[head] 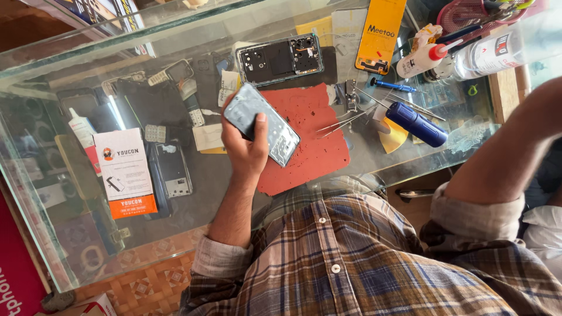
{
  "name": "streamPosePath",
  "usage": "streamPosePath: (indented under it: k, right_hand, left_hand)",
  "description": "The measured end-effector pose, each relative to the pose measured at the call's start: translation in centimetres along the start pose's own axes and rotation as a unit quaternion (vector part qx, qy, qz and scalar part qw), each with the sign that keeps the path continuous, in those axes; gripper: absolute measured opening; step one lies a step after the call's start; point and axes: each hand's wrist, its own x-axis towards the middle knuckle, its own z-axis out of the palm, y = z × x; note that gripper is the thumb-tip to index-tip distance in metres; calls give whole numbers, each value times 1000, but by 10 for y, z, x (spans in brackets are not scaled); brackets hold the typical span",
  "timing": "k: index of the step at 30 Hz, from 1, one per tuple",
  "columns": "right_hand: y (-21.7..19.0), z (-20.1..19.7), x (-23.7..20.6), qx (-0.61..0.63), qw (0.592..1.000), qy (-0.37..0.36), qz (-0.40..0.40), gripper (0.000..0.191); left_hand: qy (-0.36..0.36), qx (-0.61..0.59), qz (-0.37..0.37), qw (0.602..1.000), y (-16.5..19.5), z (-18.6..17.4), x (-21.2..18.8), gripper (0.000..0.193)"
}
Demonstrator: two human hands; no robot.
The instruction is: The person uses a metal spudger to pry and scrape the back of a disassembled smartphone, then applies adhesive from a small bottle to the phone's frame. The person continues to scrape and adjust the phone's edges with the spudger while holding the device over a red work mat.
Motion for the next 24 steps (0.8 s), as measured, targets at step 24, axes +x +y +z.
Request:
streamPosePath:
  k: [24]
  right_hand:
    - [-101, 90, -138, -189, 872, -425, -151, 20]
  left_hand:
    - [-103, -171, -52, 978, 14, -25, -39, 93]
